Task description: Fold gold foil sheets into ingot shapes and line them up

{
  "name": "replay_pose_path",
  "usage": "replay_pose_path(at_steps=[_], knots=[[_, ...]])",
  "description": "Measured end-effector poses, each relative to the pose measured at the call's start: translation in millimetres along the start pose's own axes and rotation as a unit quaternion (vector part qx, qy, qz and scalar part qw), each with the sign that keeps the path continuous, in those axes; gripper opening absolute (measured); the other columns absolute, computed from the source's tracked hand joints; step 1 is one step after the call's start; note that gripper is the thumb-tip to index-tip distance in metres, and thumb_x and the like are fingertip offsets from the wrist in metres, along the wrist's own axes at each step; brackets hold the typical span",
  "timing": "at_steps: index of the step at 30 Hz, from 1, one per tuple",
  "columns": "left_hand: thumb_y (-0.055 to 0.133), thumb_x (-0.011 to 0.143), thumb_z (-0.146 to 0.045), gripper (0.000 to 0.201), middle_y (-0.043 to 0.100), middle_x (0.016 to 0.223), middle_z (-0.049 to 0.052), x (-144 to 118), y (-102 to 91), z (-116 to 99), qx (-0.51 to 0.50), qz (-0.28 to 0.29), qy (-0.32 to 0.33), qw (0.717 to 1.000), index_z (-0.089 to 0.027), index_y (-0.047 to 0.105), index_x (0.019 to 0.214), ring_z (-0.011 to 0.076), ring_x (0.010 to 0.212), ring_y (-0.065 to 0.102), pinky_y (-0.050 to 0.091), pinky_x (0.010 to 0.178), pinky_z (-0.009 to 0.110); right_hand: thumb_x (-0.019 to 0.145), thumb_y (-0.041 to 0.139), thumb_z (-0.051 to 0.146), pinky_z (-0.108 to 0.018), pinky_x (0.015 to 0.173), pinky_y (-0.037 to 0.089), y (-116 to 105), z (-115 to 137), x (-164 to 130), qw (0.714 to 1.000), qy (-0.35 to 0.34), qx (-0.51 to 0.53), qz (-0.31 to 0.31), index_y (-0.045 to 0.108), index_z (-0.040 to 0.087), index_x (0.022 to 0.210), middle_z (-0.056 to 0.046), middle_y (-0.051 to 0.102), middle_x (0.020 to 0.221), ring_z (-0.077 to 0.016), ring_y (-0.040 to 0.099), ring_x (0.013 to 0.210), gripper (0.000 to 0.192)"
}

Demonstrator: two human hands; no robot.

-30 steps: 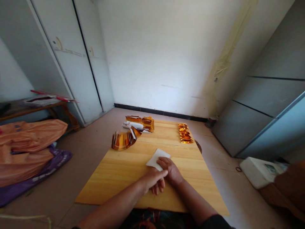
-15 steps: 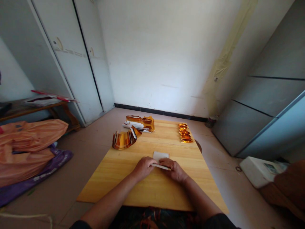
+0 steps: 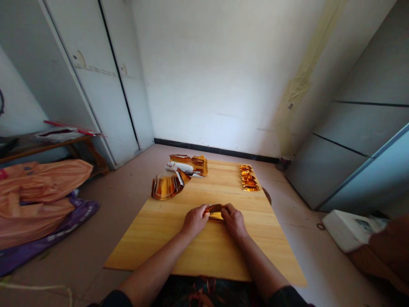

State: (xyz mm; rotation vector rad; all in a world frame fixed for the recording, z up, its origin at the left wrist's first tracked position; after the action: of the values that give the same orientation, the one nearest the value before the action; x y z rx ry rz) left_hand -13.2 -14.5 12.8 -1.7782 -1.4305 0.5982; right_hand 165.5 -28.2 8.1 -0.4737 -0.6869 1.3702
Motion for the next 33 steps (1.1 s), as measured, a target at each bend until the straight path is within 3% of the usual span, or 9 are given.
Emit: replay_pose_path(at_steps=[5, 9, 12, 21, 33], knots=[[0.052, 0.084, -0.018, 0.046, 0.06, 0.124, 0.001, 6, 6.9, -1, 0.019, -0.032, -0.016, 0.999, -0.028, 0.046, 0.128, 0.0157, 0.108, 0.059, 0.044, 0.09, 0.024, 0.089, 0.044, 0.021, -0.021, 0.059, 0.034, 9, 15, 8, 0.973, 0.011, -0.229, -0.027, 0.057, 0.018, 0.088, -0.004, 0.066, 0.083, -0.0125, 0.06, 0.067, 0.013], [0.056, 0.082, -0.019, 0.061, 0.057, 0.127, 0.004, 6, 10.0, -3, 0.061, -0.028, -0.031, 0.997, -0.028, 0.033, 0.137, 0.0173, 0.108, 0.058, 0.045, 0.088, 0.026, 0.089, 0.047, 0.019, -0.022, 0.065, 0.037, 14, 16, 7, 0.948, -0.017, -0.317, -0.016, 0.054, 0.019, 0.106, -0.005, 0.065, 0.09, -0.0133, 0.062, 0.073, 0.018], [0.055, 0.083, -0.02, 0.057, 0.057, 0.12, 0.006, 4, 10.2, -5, 0.099, -0.022, -0.027, 0.994, -0.026, 0.034, 0.136, 0.0176, 0.102, 0.059, 0.047, 0.084, 0.026, 0.091, 0.045, 0.021, -0.023, 0.066, 0.038, 15, 14, 7, 0.941, -0.025, -0.338, -0.013, 0.051, 0.02, 0.115, -0.006, 0.065, 0.094, -0.0139, 0.062, 0.074, 0.024], [0.048, 0.088, -0.023, 0.026, 0.052, 0.112, 0.005, 3, 7.6, -11, 0.165, 0.012, -0.018, 0.986, -0.023, 0.053, 0.113, 0.016, 0.095, 0.058, 0.045, 0.081, 0.025, 0.094, 0.04, 0.022, -0.023, 0.064, 0.036, 18, 11, 9, 0.935, -0.035, -0.352, -0.027, 0.052, 0.019, 0.108, -0.006, 0.065, 0.09, -0.0134, 0.063, 0.073, 0.019], [0.045, 0.09, -0.027, 0.022, 0.056, 0.11, 0.006, 10, 6.9, -9, 0.174, 0.01, -0.027, 0.984, -0.019, 0.059, 0.104, 0.0166, 0.09, 0.06, 0.046, 0.076, 0.027, 0.093, 0.042, 0.02, -0.025, 0.065, 0.034, 19, 10, 10, 0.928, -0.029, -0.37, -0.006, 0.053, 0.018, 0.103, -0.007, 0.063, 0.091, -0.014, 0.062, 0.072, 0.014]])
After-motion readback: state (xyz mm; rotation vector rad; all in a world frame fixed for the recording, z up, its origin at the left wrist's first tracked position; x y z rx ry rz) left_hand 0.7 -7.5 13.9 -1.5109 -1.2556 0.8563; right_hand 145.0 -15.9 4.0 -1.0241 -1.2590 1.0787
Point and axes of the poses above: each hand's wrist, its own x-axis towards the middle knuckle, its own y-axis out of the palm, z = x × y, the point moved 1 cm from there along x, towards the middle knuckle
